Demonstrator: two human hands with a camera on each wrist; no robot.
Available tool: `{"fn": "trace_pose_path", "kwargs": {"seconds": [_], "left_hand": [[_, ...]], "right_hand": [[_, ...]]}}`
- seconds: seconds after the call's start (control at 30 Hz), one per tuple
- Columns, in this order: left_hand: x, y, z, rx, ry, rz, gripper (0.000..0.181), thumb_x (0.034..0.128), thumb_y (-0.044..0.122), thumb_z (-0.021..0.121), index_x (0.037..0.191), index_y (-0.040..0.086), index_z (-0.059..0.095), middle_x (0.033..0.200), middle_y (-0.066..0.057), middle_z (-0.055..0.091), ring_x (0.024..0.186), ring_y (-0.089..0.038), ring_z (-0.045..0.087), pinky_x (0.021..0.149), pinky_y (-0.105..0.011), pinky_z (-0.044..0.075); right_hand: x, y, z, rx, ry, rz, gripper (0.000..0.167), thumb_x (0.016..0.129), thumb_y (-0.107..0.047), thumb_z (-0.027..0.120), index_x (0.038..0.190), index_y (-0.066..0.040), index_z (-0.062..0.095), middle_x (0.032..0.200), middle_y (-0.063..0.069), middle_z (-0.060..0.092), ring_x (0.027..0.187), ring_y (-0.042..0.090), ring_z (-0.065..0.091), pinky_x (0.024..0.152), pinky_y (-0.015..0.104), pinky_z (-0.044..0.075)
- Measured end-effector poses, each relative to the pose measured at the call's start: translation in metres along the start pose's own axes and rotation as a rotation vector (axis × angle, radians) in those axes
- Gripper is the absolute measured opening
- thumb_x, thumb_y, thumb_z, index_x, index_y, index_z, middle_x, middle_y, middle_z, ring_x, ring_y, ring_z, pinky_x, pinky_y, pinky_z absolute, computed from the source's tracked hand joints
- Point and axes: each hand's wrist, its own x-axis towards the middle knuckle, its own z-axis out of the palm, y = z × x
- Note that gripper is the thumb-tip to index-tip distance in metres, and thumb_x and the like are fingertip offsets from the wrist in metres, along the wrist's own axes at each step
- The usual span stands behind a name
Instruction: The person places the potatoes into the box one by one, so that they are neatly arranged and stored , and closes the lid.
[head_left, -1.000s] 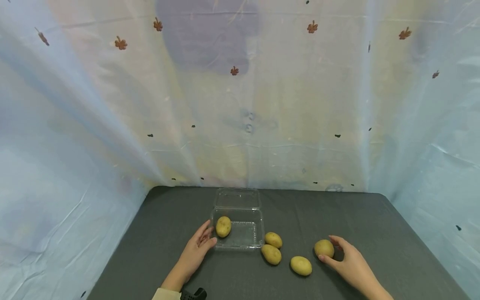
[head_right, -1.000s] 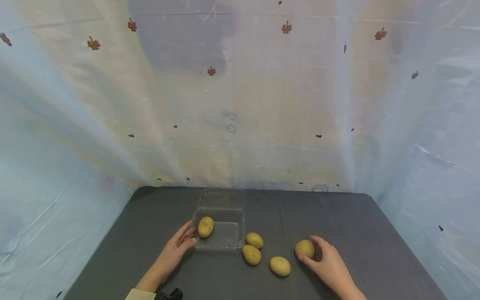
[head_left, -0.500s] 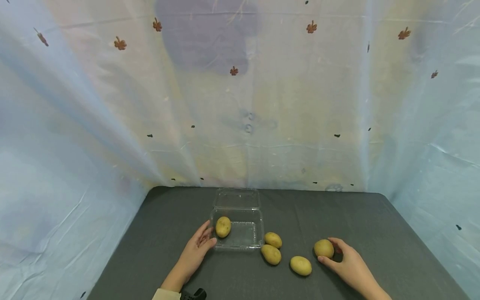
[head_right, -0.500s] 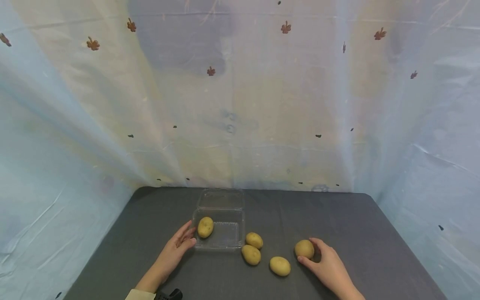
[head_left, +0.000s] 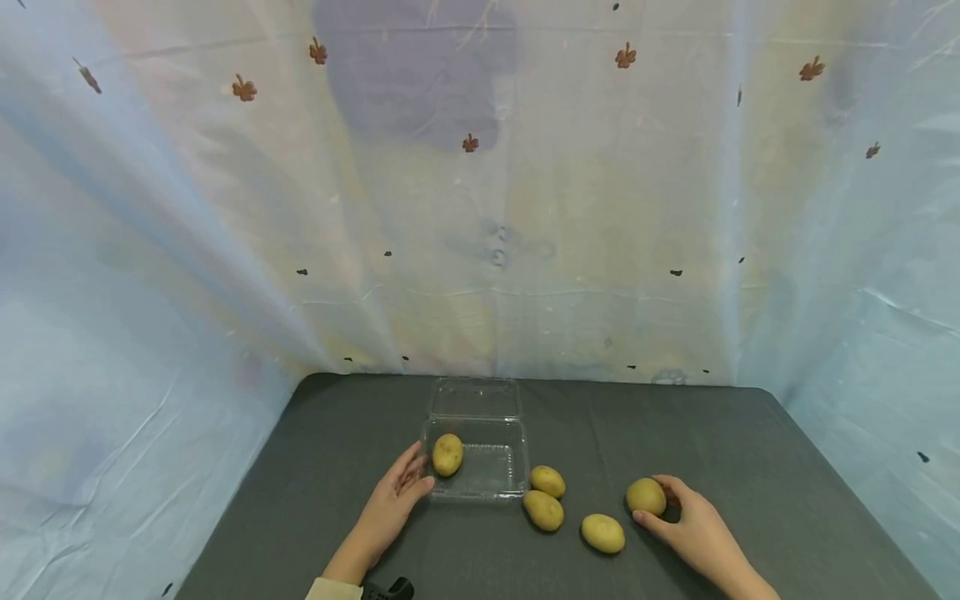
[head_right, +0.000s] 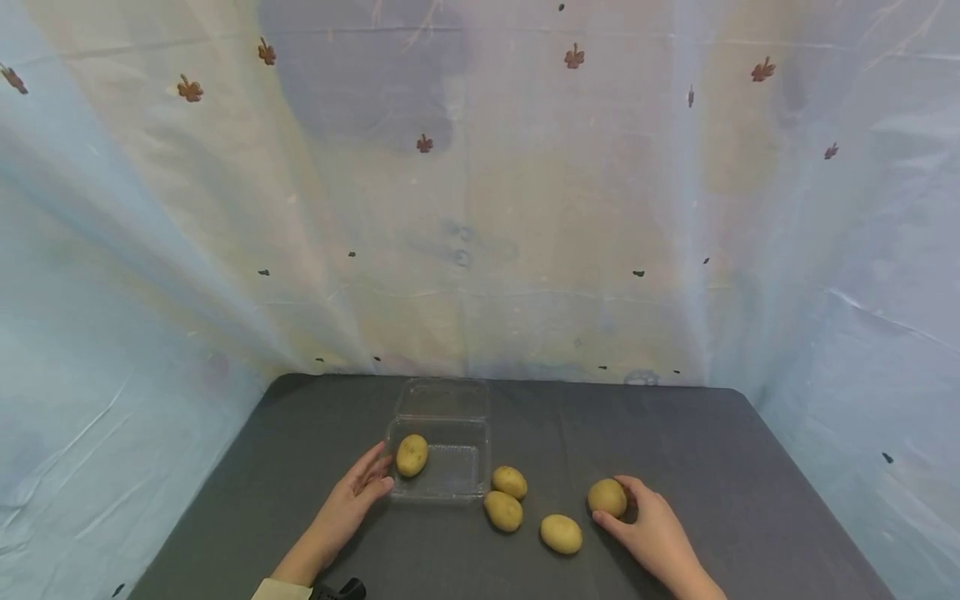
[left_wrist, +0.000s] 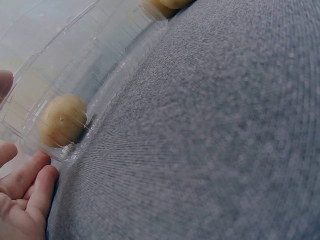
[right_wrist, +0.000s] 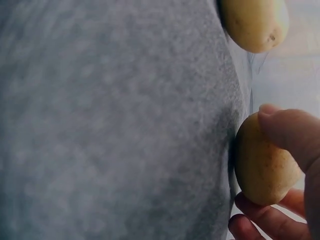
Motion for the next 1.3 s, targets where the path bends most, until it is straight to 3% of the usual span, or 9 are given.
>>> {"fn": "trace_pose_path", "kwargs": {"seconds": [0.37,0.63,0.93,1.3], "left_hand": [[0.000,0.001,-0.001,-0.004,-0.006,-0.002,0.070,0.0950,0.037,0.062,0.153,0.020,0.027,0.149,-0.014,0.039,0.140,-0.030,0.032,0.113,-0.048,0.028],[0.000,0.002,-0.001,-0.019,-0.013,-0.009,0.070,0.0948,0.037,0.062,0.153,0.020,0.027,0.150,-0.014,0.039,0.140,-0.030,0.032,0.113,-0.048,0.028],[0.000,0.001,-0.001,-0.004,-0.005,-0.004,0.070,0.0952,0.036,0.062,0.153,0.019,0.027,0.149,-0.014,0.039,0.139,-0.029,0.032,0.113,-0.048,0.028],[0.001,0.000,-0.001,-0.011,-0.002,0.002,0.070,0.0949,0.036,0.062,0.153,0.018,0.028,0.149,-0.015,0.040,0.139,-0.030,0.033,0.113,-0.048,0.029]], "right_hand": [[0.003,-0.008,0.001,0.007,0.007,-0.019,0.068,0.076,-0.048,0.080,0.123,-0.005,0.055,0.097,0.002,0.061,0.081,0.014,0.056,0.064,0.032,0.047],[0.007,-0.017,-0.005,-0.001,0.023,-0.023,0.067,0.077,-0.045,0.080,0.122,-0.004,0.052,0.102,0.006,0.061,0.086,0.018,0.057,0.068,0.035,0.049],[0.017,-0.047,-0.009,0.048,0.033,-0.084,0.063,0.080,-0.043,0.079,0.125,-0.008,0.051,0.109,0.005,0.060,0.092,0.018,0.058,0.071,0.035,0.052],[0.026,-0.086,0.001,0.091,0.013,-0.179,0.063,0.080,-0.041,0.079,0.128,-0.011,0.051,0.111,0.002,0.059,0.096,0.017,0.057,0.079,0.039,0.052]]}}
